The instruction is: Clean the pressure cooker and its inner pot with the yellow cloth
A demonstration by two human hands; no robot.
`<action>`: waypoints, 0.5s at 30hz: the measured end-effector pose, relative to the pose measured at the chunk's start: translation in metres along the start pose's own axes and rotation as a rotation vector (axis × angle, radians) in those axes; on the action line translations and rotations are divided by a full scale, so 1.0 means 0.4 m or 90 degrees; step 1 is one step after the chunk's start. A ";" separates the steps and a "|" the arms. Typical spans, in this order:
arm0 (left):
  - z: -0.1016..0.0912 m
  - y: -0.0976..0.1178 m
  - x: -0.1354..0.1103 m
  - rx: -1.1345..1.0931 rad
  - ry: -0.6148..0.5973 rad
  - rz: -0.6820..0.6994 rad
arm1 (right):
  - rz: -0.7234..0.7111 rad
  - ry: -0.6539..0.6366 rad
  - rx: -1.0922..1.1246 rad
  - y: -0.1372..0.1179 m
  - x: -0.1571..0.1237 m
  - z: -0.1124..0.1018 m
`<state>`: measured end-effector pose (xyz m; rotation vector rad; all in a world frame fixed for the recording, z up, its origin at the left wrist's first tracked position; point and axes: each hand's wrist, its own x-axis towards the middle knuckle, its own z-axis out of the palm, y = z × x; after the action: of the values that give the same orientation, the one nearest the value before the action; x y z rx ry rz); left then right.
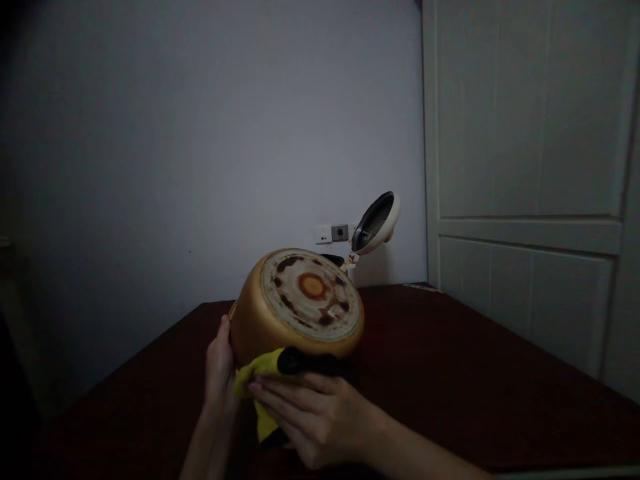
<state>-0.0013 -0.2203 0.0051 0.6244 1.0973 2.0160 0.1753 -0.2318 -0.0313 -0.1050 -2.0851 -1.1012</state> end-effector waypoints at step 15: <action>-0.016 -0.008 -0.094 0.087 -0.113 0.199 | 0.076 -0.164 0.330 0.241 0.190 -0.091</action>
<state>0.0180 -0.2522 -0.0035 1.0824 1.0887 2.1059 0.1809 -0.2183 0.0961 -0.1199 -2.4936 -0.4701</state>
